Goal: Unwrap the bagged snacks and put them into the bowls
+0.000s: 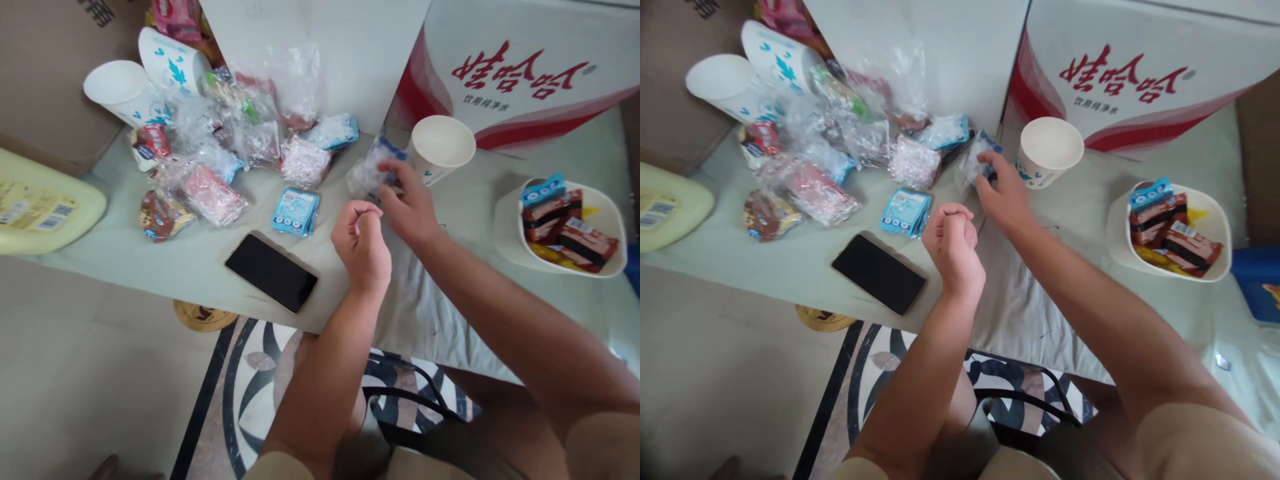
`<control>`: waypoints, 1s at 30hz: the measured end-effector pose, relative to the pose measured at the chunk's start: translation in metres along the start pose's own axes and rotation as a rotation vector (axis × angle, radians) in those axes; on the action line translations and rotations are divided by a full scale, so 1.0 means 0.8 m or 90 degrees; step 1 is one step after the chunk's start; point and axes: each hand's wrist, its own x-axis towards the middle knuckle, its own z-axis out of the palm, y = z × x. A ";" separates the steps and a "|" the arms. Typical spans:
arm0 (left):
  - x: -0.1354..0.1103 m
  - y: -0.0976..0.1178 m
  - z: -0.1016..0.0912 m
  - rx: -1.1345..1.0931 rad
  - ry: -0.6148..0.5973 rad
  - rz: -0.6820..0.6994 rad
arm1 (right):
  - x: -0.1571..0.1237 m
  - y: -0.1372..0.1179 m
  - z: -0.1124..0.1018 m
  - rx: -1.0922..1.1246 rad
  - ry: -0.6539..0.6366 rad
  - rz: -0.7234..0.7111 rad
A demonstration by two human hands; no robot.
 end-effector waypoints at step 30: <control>-0.058 -0.054 0.068 -0.067 -0.374 -0.454 | -0.237 0.143 -0.198 -0.195 -0.001 0.125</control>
